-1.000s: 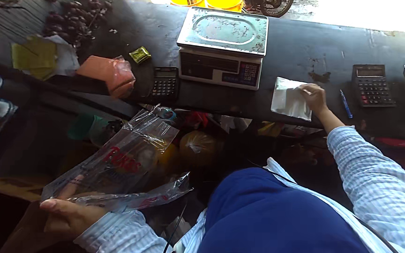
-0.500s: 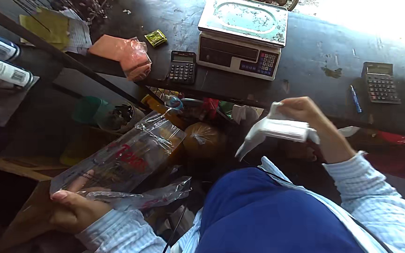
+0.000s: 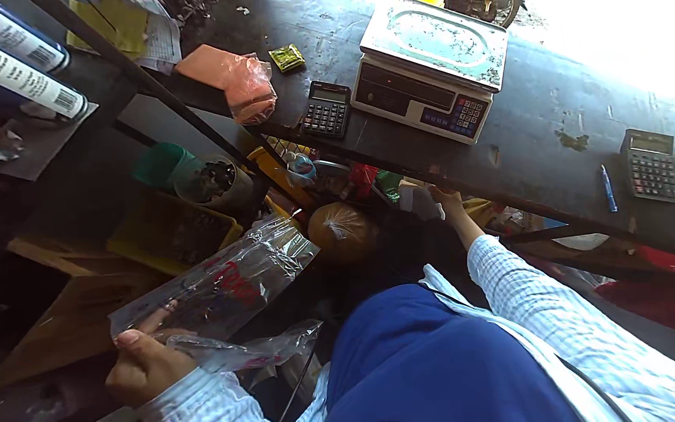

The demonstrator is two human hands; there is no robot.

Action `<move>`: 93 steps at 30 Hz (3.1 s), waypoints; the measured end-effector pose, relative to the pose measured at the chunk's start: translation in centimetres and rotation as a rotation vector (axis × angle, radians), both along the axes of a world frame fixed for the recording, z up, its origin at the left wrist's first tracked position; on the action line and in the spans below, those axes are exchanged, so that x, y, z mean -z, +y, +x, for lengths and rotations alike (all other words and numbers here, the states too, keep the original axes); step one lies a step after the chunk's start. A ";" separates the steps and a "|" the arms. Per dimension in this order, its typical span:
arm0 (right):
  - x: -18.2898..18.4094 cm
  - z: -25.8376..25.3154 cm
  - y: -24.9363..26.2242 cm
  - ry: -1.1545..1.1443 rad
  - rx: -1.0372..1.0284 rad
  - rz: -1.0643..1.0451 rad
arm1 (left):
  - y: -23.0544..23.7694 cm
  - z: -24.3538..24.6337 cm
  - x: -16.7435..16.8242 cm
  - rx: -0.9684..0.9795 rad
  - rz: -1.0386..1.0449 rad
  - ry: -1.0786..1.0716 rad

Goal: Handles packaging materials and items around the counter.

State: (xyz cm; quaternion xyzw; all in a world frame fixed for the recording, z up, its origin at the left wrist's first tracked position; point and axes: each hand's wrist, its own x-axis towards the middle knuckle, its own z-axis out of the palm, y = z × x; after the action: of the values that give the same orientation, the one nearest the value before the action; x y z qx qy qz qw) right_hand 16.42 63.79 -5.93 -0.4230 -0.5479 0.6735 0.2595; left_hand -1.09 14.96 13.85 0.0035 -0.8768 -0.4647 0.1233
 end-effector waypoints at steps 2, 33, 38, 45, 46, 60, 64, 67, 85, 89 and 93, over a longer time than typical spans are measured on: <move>-0.6 0.2 -0.4 -0.008 0.032 0.073 | -0.4 0.1 0.4 -0.024 -0.041 -0.026; 2.8 4.9 -0.9 -0.306 -0.091 0.425 | 4.2 1.8 1.2 0.145 -0.291 0.019; 4.4 5.9 -3.2 -0.365 -0.136 0.530 | 4.6 1.8 1.8 0.191 -0.307 -0.009; 2.1 2.4 2.3 -0.241 0.099 -0.067 | 5.0 1.4 1.5 0.217 -0.346 0.012; 2.2 2.5 2.8 -0.264 0.070 -0.098 | 5.1 1.6 1.5 0.222 -0.356 0.010; 3.9 1.0 -4.2 -0.333 -0.071 0.322 | 4.2 3.1 1.6 0.197 -0.358 -0.120; 3.5 -1.0 -2.3 -0.317 -0.392 0.043 | 3.9 2.4 1.8 0.226 -0.375 -0.080; 1.6 -1.6 -2.3 -0.002 -0.375 -0.393 | 4.0 2.4 1.5 0.228 -0.360 -0.101; -5.8 -7.3 -4.2 -0.814 -0.391 0.262 | 4.9 2.4 0.8 0.395 -0.351 -0.031; -4.5 -5.0 -7.4 -0.313 -0.464 0.162 | 7.6 3.1 1.5 0.628 -0.191 0.027; -6.4 0.9 -14.0 0.265 -0.767 -0.176 | 11.9 4.6 2.4 1.092 -0.126 -0.186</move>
State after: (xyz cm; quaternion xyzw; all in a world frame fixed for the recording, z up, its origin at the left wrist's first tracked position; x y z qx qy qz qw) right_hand 17.28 49.78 0.48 -0.1183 -0.5680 0.8142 0.0211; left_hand 3.47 26.83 11.45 -0.4177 -0.7846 -0.4054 -0.2135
